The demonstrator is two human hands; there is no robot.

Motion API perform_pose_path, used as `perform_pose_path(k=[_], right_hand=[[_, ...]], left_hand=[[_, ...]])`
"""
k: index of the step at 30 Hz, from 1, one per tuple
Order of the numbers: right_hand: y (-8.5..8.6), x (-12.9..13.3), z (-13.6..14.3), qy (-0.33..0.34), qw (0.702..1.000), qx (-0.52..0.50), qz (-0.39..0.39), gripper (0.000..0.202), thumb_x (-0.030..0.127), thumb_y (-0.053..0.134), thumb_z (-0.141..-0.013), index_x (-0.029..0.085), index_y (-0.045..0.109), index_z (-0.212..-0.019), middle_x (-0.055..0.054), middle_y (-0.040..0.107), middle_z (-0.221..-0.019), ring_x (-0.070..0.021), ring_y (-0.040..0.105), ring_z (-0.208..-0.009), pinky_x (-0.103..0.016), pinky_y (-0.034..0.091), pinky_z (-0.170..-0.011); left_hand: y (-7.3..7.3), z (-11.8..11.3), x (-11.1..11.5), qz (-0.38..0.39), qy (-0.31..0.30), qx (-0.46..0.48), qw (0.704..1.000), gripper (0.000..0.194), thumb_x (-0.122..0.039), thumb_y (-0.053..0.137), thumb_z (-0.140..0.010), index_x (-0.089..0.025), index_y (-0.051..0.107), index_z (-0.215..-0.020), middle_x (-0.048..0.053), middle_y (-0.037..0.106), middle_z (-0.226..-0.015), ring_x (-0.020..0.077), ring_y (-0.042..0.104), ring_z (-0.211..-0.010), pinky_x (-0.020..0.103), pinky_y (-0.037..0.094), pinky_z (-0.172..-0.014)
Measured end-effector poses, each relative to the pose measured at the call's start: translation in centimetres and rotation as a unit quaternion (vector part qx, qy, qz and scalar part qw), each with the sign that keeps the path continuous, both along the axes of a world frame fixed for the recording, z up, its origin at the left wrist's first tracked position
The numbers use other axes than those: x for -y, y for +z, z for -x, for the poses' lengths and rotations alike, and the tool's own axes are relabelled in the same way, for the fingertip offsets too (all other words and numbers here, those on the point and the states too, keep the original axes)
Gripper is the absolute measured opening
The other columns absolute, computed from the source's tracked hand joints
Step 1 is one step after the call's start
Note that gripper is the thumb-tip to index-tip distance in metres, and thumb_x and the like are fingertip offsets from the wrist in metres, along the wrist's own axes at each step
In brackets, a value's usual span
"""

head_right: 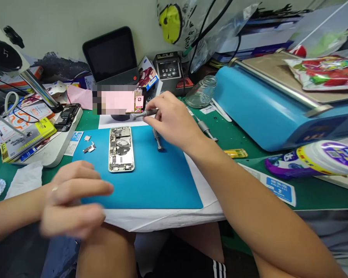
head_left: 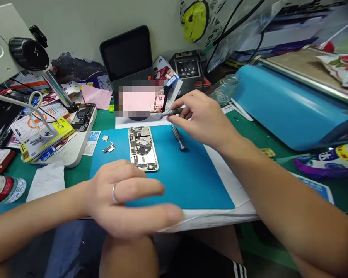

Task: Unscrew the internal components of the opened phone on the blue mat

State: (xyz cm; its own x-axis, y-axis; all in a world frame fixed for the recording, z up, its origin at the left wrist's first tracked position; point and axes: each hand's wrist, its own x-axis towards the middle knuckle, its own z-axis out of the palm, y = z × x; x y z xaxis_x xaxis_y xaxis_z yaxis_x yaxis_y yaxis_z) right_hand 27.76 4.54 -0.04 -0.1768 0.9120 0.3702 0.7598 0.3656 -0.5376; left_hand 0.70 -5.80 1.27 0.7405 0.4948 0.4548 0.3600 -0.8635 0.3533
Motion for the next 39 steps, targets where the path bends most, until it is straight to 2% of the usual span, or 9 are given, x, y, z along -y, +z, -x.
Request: perform_pose_path(k=[2,4,8,12,14,17,21,28,39], right_hand=[[0.1,0.5,0.5,0.008,1.0,-0.002,-0.027,0.022,0.037,0.059,-0.092,0.019,0.068,-0.102,-0.011,0.068,-0.105,-0.0218,0.066,-0.078,-0.039,0.055,-0.08],[0.1,1.1,1.1,-0.002,0.999,-0.012,-0.036,0.024,0.04,0.056,-0.094,0.02,0.066,-0.104,-0.01,0.07,-0.098,-0.0241,0.067,-0.083,-0.041,0.055,-0.083],[-0.6,2.2,2.2,0.03,0.992,-0.126,-0.014,0.042,0.042,0.056,-0.094,0.025,0.05,-0.132,-0.006,0.07,-0.105,-0.0222,0.07,-0.087,-0.038,0.059,-0.082],[-2.2,3.0,3.1,0.072,0.984,-0.165,-0.008,0.06,0.039,0.057,-0.096,0.033,0.029,-0.148,-0.003,0.07,-0.102,-0.021,0.069,-0.085,-0.04,0.062,-0.084],[-3.0,3.3,3.5,0.119,0.977,-0.168,-0.054,0.056,0.032,0.055,-0.098,0.038,0.03,-0.148,-0.003,0.069,-0.103,-0.0198,0.07,-0.087,-0.038,0.062,-0.082],[-4.2,3.5,4.1,0.19,0.951,-0.199,-0.138,0.063,0.018,0.058,-0.096,0.045,0.034,-0.148,-0.004,0.064,-0.128,-0.0161,0.071,-0.089,-0.035,0.064,-0.078],[-5.0,3.7,4.7,0.25,0.91,-0.221,-0.245,0.074,0.009,0.065,-0.089,0.036,0.038,-0.153,-0.006,0.062,-0.127,-0.0139,0.073,-0.082,-0.03,0.066,-0.068],[-4.9,3.8,5.0,0.252,0.91,-0.241,-0.223,0.074,0.007,0.065,-0.088,0.035,0.039,-0.152,-0.006,0.061,-0.124,-0.0139,0.074,-0.086,-0.029,0.066,-0.071],[-4.8,4.2,5.4,0.254,0.909,-0.26,-0.204,0.071,0.006,0.065,-0.089,0.034,0.043,-0.15,-0.007,0.059,-0.129,-0.0141,0.073,-0.086,-0.03,0.065,-0.074]], left_hand=[[-1.6,-0.1,-1.2,-0.064,-0.108,-0.031,0.992,0.038,-0.037,0.064,-0.088,-0.029,0.064,-0.125,0.006,0.076,-0.109,0.0217,0.071,-0.096,0.035,0.06,-0.084],[-2.8,0.0,-1.4,-0.079,-0.13,-0.09,0.984,0.055,-0.049,0.058,-0.095,-0.015,0.057,-0.138,0.018,0.068,-0.133,0.0316,0.061,-0.127,0.045,0.051,-0.108],[-3.6,0.4,0.0,0.025,-0.15,-0.175,0.973,0.079,-0.063,0.049,-0.094,-0.016,0.039,-0.155,0.015,0.033,-0.167,0.0365,0.025,-0.156,0.053,0.03,-0.127],[-3.6,0.7,0.6,0.063,-0.147,-0.244,0.957,0.08,-0.059,0.049,-0.097,-0.012,0.032,-0.16,0.015,0.017,-0.171,0.0371,0.017,-0.159,0.056,0.021,-0.13],[-3.6,0.8,0.5,0.089,-0.132,-0.259,0.953,0.078,-0.052,0.051,-0.098,-0.011,0.03,-0.161,0.014,0.016,-0.171,0.0334,0.018,-0.159,0.051,0.02,-0.132],[-3.6,0.9,0.4,0.126,-0.134,-0.269,0.945,0.077,-0.049,0.051,-0.1,-0.013,0.025,-0.163,0.01,0.017,-0.17,0.0282,0.022,-0.159,0.047,0.022,-0.132],[-3.6,1.0,0.3,0.146,-0.135,-0.264,0.944,0.074,-0.047,0.047,-0.102,-0.015,0.021,-0.164,0.009,0.011,-0.172,0.0262,0.016,-0.16,0.045,0.015,-0.133],[-3.5,0.9,0.2,0.158,-0.139,-0.283,0.936,0.072,-0.049,0.042,-0.104,-0.017,0.02,-0.164,0.008,0.007,-0.173,0.0252,0.011,-0.161,0.044,0.005,-0.134],[-3.8,1.0,0.2,0.137,-0.139,-0.274,0.942,0.074,-0.051,0.045,-0.102,-0.015,0.023,-0.162,0.011,0.013,-0.172,0.0292,0.015,-0.16,0.048,0.009,-0.133]])
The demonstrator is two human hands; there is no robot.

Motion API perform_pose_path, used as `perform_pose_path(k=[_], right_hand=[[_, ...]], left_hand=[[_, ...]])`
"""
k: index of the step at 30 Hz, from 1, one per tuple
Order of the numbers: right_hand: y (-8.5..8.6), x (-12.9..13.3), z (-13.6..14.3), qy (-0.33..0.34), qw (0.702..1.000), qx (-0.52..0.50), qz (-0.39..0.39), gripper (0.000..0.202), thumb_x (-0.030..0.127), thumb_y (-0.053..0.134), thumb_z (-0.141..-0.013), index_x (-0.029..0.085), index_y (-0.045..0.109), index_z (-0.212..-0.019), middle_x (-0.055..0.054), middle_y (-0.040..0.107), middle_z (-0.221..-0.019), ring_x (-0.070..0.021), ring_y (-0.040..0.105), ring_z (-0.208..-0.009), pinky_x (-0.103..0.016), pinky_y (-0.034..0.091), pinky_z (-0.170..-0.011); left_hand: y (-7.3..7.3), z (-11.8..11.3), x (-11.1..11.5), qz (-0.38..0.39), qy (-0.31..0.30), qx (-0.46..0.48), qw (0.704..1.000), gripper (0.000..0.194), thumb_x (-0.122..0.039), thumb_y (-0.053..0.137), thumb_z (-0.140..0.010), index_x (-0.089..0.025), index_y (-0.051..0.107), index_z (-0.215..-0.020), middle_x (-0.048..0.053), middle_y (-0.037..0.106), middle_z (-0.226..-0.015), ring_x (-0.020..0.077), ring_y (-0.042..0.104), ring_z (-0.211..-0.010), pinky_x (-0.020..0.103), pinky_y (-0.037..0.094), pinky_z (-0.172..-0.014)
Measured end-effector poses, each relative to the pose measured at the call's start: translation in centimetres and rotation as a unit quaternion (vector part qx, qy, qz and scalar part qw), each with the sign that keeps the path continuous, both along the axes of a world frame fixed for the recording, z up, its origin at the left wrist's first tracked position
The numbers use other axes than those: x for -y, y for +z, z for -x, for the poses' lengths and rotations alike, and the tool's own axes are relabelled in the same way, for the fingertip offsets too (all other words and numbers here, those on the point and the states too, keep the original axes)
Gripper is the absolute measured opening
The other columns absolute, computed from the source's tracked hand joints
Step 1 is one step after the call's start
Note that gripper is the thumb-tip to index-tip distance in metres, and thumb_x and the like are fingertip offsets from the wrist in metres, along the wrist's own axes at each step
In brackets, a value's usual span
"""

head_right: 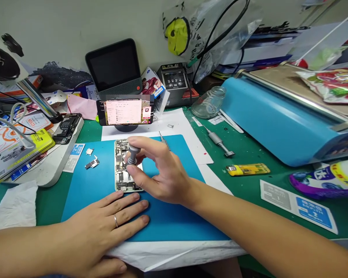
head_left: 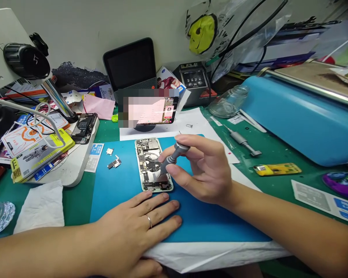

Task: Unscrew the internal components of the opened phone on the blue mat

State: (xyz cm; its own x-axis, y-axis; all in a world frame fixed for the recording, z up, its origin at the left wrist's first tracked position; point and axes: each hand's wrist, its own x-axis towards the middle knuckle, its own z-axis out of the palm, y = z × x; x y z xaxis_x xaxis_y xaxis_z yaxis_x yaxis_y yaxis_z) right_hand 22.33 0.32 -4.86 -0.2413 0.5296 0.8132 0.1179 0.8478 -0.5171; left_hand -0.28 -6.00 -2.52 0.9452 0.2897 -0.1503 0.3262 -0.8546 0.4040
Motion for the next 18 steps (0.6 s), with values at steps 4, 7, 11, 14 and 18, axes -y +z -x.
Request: perform_pose_path(k=[4,7,11,14,18], right_hand=[[-0.14,0.07,-0.01,-0.002,1.0,0.012,-0.005,0.072,0.006,0.066,-0.088,0.033,0.042,-0.151,-0.006,0.06,-0.125,-0.0146,0.073,-0.087,-0.031,0.065,-0.077],[-0.12,0.04,-0.13,0.0,1.0,0.025,-0.004,0.072,0.006,0.066,-0.088,0.032,0.041,-0.151,-0.006,0.062,-0.122,-0.0151,0.072,-0.086,-0.033,0.066,-0.076],[-0.06,-0.13,-0.26,0.017,0.998,0.056,-0.023,0.069,0.008,0.065,-0.09,0.029,0.04,-0.151,-0.007,0.067,-0.116,-0.0155,0.072,-0.084,-0.032,0.066,-0.074],[-0.09,-0.2,-0.22,0.027,0.995,0.081,-0.043,0.068,0.01,0.064,-0.091,0.026,0.038,-0.152,-0.008,0.071,-0.111,-0.0159,0.072,-0.082,-0.031,0.065,-0.071],[-0.02,-0.14,-0.15,0.028,0.995,0.083,-0.043,0.068,0.011,0.064,-0.092,0.027,0.037,-0.152,-0.009,0.071,-0.113,-0.0155,0.072,-0.082,-0.03,0.066,-0.071]], left_hand=[[-0.01,-0.05,0.1,-0.005,0.0,-0.001,1.0,0.075,-0.052,0.046,-0.101,-0.015,0.023,-0.162,0.011,0.014,-0.172,0.0286,0.015,-0.16,0.047,0.009,-0.133],[-0.03,-0.09,0.08,-0.009,0.002,0.001,1.0,0.075,-0.052,0.046,-0.101,-0.015,0.023,-0.162,0.011,0.015,-0.172,0.0288,0.015,-0.16,0.048,0.01,-0.133],[-0.04,-0.1,0.0,-0.014,-0.001,0.005,1.0,0.075,-0.052,0.046,-0.101,-0.015,0.025,-0.162,0.012,0.017,-0.172,0.0295,0.016,-0.16,0.049,0.011,-0.133],[-0.05,-0.13,-0.01,-0.014,-0.001,0.004,1.0,0.075,-0.051,0.048,-0.1,-0.014,0.025,-0.162,0.013,0.018,-0.171,0.0304,0.016,-0.16,0.05,0.011,-0.133],[-0.05,-0.15,0.02,-0.013,-0.001,0.001,1.0,0.075,-0.052,0.047,-0.1,-0.014,0.026,-0.161,0.013,0.017,-0.171,0.0307,0.016,-0.16,0.05,0.012,-0.133]])
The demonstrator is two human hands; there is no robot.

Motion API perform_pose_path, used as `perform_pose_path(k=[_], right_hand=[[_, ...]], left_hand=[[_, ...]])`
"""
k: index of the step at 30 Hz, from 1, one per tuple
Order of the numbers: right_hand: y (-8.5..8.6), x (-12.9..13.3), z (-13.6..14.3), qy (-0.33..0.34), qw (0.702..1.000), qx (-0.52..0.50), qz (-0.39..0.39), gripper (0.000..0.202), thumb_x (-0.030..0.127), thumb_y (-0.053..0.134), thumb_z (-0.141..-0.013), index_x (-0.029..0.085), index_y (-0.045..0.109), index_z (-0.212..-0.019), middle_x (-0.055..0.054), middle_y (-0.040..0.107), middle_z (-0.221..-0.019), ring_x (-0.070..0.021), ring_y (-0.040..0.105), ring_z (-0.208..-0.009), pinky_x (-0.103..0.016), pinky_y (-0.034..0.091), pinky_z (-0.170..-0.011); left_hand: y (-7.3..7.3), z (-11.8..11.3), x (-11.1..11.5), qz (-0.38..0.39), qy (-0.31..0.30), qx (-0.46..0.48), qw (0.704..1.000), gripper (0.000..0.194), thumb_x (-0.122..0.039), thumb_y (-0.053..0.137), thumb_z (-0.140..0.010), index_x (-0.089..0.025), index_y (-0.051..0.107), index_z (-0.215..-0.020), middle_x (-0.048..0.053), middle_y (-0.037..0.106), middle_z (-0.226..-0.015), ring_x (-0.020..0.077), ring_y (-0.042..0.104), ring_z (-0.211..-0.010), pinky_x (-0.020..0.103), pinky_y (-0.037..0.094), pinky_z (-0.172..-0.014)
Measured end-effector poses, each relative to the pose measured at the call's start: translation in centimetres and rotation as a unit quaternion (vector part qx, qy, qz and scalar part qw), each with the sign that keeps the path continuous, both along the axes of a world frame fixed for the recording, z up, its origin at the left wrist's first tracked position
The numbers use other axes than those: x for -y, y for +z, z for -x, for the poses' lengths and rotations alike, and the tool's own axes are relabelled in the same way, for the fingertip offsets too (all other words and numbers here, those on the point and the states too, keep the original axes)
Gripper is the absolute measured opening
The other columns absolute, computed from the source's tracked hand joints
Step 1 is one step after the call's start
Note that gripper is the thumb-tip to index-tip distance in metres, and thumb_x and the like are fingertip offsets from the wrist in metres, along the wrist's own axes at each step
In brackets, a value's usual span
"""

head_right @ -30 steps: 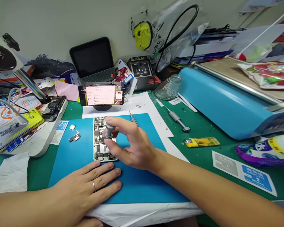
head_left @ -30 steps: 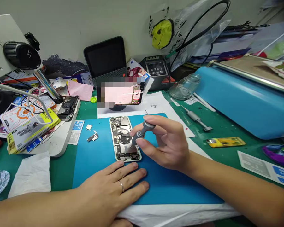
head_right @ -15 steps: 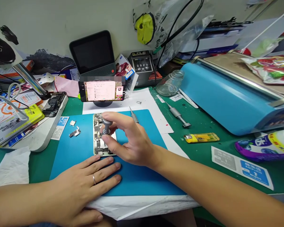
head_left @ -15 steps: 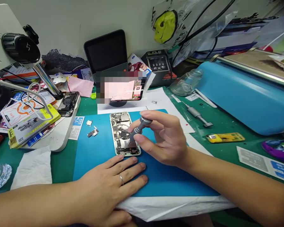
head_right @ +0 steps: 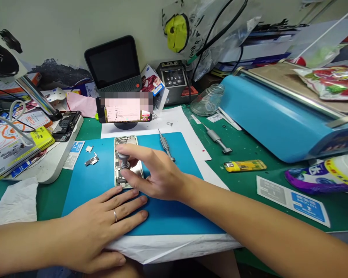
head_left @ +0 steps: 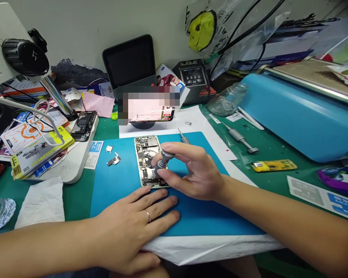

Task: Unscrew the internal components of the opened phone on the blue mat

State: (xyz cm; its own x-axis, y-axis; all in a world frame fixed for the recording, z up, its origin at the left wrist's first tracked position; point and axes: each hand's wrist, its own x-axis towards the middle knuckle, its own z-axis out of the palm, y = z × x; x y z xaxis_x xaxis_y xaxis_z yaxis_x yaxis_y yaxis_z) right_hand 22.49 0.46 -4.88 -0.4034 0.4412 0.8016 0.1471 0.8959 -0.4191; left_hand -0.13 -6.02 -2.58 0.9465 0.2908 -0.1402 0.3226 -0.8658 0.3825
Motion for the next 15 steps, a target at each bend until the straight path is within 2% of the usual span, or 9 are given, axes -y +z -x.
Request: perform_pose_path(k=[5,10,13,15], right_hand=[[0.33,0.07,0.0,0.003,1.0,0.0,-0.011,0.069,0.008,0.064,-0.091,0.027,0.036,-0.152,-0.008,0.072,-0.112,-0.0147,0.072,-0.083,-0.029,0.065,-0.073],[0.61,-0.08,0.16,0.026,0.997,0.018,-0.071,0.063,0.007,0.065,-0.09,0.018,0.041,-0.147,-0.011,0.075,-0.11,-0.019,0.075,-0.097,-0.031,0.066,-0.081],[0.58,-0.17,0.14,0.024,0.997,0.02,-0.077,0.062,0.006,0.065,-0.089,0.017,0.042,-0.146,-0.012,0.075,-0.109,-0.0191,0.076,-0.096,-0.03,0.066,-0.081],[0.48,-0.14,0.05,0.018,0.998,0.013,-0.065,0.064,0.007,0.065,-0.089,0.02,0.041,-0.148,-0.01,0.074,-0.109,-0.0175,0.075,-0.092,-0.029,0.066,-0.078]], left_hand=[[0.04,0.0,-0.02,0.003,0.001,0.006,1.0,0.075,-0.051,0.049,-0.099,-0.014,0.027,-0.161,0.014,0.019,-0.171,0.0312,0.018,-0.159,0.051,0.013,-0.133],[0.12,0.0,-0.17,0.005,0.0,0.019,1.0,0.074,-0.05,0.049,-0.1,-0.013,0.029,-0.16,0.016,0.025,-0.169,0.0318,0.021,-0.159,0.052,0.012,-0.133],[0.12,0.0,-0.2,0.009,-0.001,0.018,1.0,0.074,-0.05,0.048,-0.099,-0.013,0.028,-0.161,0.016,0.025,-0.169,0.032,0.02,-0.159,0.052,0.012,-0.133],[0.06,0.0,-0.18,0.011,0.0,0.02,1.0,0.075,-0.05,0.049,-0.099,-0.012,0.029,-0.16,0.015,0.024,-0.17,0.0328,0.02,-0.159,0.053,0.013,-0.132]])
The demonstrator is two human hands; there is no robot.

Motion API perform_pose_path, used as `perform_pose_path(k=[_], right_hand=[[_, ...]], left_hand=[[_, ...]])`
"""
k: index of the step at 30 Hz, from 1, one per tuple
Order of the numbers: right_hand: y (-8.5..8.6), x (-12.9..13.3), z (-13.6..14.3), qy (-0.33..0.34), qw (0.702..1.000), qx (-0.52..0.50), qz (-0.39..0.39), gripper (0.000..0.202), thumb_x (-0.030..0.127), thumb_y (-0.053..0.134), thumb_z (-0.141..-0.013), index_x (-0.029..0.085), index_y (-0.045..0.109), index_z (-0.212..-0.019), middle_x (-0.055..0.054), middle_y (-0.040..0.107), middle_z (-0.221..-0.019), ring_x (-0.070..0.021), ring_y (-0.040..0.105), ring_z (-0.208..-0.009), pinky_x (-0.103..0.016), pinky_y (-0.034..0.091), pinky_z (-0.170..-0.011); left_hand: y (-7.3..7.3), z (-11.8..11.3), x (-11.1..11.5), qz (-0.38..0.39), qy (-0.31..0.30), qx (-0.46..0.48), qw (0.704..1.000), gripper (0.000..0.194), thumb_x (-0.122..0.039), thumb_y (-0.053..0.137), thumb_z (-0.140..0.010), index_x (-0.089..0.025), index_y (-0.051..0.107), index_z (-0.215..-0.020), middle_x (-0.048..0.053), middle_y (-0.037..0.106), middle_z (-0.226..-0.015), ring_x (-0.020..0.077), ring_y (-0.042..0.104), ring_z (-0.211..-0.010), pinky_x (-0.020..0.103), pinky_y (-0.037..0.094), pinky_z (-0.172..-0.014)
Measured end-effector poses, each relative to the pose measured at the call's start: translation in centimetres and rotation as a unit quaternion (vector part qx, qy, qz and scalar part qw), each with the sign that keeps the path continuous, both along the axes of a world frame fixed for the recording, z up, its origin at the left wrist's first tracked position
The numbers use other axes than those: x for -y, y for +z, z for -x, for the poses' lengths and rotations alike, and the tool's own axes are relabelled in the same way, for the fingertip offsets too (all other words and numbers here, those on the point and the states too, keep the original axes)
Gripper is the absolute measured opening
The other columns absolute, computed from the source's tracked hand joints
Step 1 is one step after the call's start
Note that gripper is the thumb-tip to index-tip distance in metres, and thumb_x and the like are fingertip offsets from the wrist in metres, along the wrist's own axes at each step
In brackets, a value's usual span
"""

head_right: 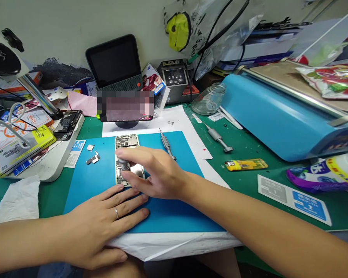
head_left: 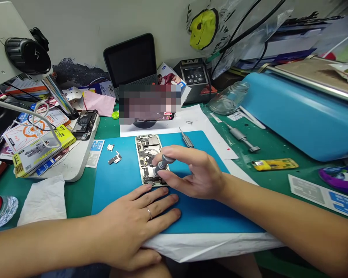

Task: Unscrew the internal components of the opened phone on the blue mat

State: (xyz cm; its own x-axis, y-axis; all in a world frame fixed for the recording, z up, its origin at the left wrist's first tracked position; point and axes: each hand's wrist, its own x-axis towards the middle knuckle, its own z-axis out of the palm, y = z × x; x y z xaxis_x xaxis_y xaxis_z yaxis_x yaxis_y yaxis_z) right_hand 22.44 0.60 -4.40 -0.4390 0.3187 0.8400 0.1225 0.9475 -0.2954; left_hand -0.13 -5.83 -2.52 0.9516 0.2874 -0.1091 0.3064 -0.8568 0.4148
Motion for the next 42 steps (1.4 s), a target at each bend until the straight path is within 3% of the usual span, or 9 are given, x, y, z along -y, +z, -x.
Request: perform_pose_path(k=[4,7,13,28,36,42], right_hand=[[-0.2,0.2,-0.1,-0.022,0.997,-0.025,0.066,0.07,0.007,0.066,-0.088,0.028,0.039,-0.15,-0.005,0.071,-0.109,-0.0151,0.074,-0.084,-0.03,0.066,-0.075],[-0.4,0.3,0.2,-0.017,0.995,-0.035,0.092,0.068,0.007,0.064,-0.089,0.029,0.041,-0.149,-0.006,0.069,-0.111,-0.0152,0.073,-0.084,-0.031,0.066,-0.075],[-0.8,0.4,0.8,0.002,0.996,-0.033,0.086,0.064,0.008,0.062,-0.092,0.028,0.039,-0.148,-0.008,0.066,-0.12,-0.0132,0.072,-0.087,-0.03,0.067,-0.078],[-0.6,0.4,1.0,0.016,0.997,0.003,0.076,0.053,0.012,0.06,-0.096,0.022,0.041,-0.144,-0.006,0.07,-0.109,-0.0107,0.072,-0.086,-0.025,0.067,-0.079],[-0.1,0.1,0.9,0.014,1.0,0.02,0.017,0.051,0.02,0.067,-0.095,0.02,0.044,-0.141,-0.007,0.073,-0.1,-0.0166,0.074,-0.088,-0.03,0.067,-0.078],[0.7,0.3,1.0,0.01,1.0,0.024,0.0,0.054,0.013,0.063,-0.094,0.022,0.045,-0.144,-0.007,0.075,-0.102,-0.0171,0.074,-0.096,-0.03,0.066,-0.082]], left_hand=[[-0.2,0.0,0.1,0.001,0.001,0.006,1.0,0.075,-0.049,0.052,-0.098,-0.012,0.03,-0.16,0.015,0.022,-0.17,0.0336,0.02,-0.159,0.054,0.016,-0.132],[-0.4,0.0,0.1,0.002,0.002,0.006,1.0,0.076,-0.049,0.053,-0.098,-0.013,0.029,-0.16,0.015,0.022,-0.17,0.0329,0.019,-0.159,0.053,0.017,-0.132],[-0.4,-0.2,0.2,-0.009,0.003,0.001,1.0,0.075,-0.049,0.053,-0.098,-0.013,0.029,-0.16,0.014,0.023,-0.17,0.0321,0.017,-0.159,0.052,0.014,-0.132],[-0.5,-0.1,0.2,-0.018,0.0,0.014,1.0,0.074,-0.047,0.053,-0.097,-0.011,0.031,-0.159,0.018,0.029,-0.168,0.0334,0.024,-0.158,0.052,0.017,-0.132],[-0.4,-0.1,0.2,-0.023,0.002,0.012,1.0,0.074,-0.048,0.052,-0.097,-0.011,0.031,-0.158,0.018,0.031,-0.167,0.0329,0.025,-0.157,0.052,0.016,-0.132],[-0.6,-0.1,0.2,-0.019,-0.001,0.021,1.0,0.074,-0.047,0.052,-0.097,-0.011,0.032,-0.158,0.017,0.035,-0.166,0.0329,0.025,-0.157,0.052,0.014,-0.132]])
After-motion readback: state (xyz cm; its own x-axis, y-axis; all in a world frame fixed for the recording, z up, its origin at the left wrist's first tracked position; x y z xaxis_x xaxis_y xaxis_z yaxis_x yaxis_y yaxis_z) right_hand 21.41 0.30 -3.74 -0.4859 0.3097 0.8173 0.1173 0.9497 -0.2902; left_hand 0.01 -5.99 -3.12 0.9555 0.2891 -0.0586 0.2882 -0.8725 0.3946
